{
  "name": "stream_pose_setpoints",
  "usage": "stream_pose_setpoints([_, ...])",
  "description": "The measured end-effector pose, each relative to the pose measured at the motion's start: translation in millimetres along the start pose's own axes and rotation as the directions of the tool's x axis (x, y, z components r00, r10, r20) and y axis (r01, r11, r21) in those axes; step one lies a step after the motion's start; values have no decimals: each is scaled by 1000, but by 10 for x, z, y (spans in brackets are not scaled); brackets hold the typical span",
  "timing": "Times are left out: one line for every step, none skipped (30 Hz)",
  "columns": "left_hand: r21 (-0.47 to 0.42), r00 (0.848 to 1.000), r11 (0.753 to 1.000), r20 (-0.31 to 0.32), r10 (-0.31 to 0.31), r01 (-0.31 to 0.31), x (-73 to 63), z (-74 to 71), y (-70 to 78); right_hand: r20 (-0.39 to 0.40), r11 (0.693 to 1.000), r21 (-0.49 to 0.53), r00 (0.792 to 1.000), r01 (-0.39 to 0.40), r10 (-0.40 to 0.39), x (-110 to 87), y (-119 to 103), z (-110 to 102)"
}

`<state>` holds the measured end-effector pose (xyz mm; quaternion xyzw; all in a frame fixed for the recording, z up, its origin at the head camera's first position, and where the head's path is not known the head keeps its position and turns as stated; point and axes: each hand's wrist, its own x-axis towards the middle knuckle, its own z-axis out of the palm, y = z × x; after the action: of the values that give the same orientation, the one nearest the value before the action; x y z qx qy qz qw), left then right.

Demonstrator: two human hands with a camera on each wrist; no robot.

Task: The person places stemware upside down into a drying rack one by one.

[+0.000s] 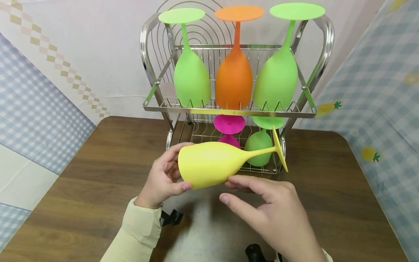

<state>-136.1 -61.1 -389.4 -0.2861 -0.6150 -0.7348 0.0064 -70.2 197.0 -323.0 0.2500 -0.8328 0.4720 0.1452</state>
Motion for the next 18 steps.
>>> stream_pose_setpoints([1, 1000, 1000, -2, 6, -6, -1, -3, 4, 3, 1000, 0, 1000, -23, 23, 6, -1, -4])
stream_pose_setpoints([4, 1000, 1000, -5, 13, -13, -2, -6, 5, 4, 999, 2, 999, -44, 44, 8, 7, -7])
stream_pose_setpoints([5, 1000, 1000, -8, 19, -19, -3, -7, 7, 0, 998, 4, 998, -55, 55, 10, 19, -8])
stream_pose_setpoints([7, 1000, 1000, -11, 26, -26, -4, -7, 11, -5, 998, 4, 998, -64, 64, 12, 31, -10])
stream_pose_setpoints([8, 999, 999, -14, 32, -32, -3, -6, 14, -7, 997, -2, 997, -79, 79, 18, 40, -14])
stream_pose_setpoints([9, 999, 999, -16, 38, -38, -2, -4, 17, -13, 996, -7, 996, -87, 87, 25, 52, -14])
stream_pose_setpoints([6, 999, 999, -18, 42, -42, -3, -2, 19, -19, 995, -11, 995, -102, 102, 34, 63, -11])
stream_pose_setpoints([3, 999, 999, -19, 47, -47, -3, 0, 22, -25, 992, -10, 992, -123, 122, 43, 76, -4])
stream_pose_setpoints([-2, 999, 999, -17, 51, -51, -2, 1, 24, -30, 990, -5, 989, -143, 143, 52, 90, 7])
stream_pose_setpoints([-4, 998, 998, -15, 57, -57, -2, 2, 26, -34, 987, 13, 987, -159, 159, 61, 106, 20])
stream_pose_setpoints([-8, 998, 998, -12, 62, -62, -3, 2, 27, -34, 984, 41, 984, -173, 175, 69, 121, 36])
stream_pose_setpoints([-13, 998, 998, -8, 66, -66, -3, 3, 27, -30, 978, 91, 982, -185, 189, 76, 135, 55])
stream_pose_setpoints([-19, 998, 997, -3, 70, -70, -3, 3, 28, -27, 970, 145, 979, -196, 202, 81, 150, 73])
stream_pose_setpoints([-24, 997, 997, 1, 74, -74, -3, 3, 28, -26, 956, 211, 977, -203, 213, 86, 164, 93])
stream_pose_setpoints([-28, 997, 997, 6, 75, -75, -3, 3, 29, -29, 938, 287, 977, -196, 213, 92, 180, 114])
stream_pose_setpoints([-32, 997, 997, 9, 76, -75, -3, 2, 28, -34, 913, 363, 977, -184, 211, 98, 193, 138])
stream_pose_setpoints([-38, 997, 997, 12, 75, -74, -4, 1, 29, -43, 883, 440, 979, -162, 202, 106, 204, 164])
stream_pose_setpoints([-41, 997, 997, 15, 73, -72, -3, 1, 31, -58, 846, 517, 981, -131, 187, 120, 215, 194])
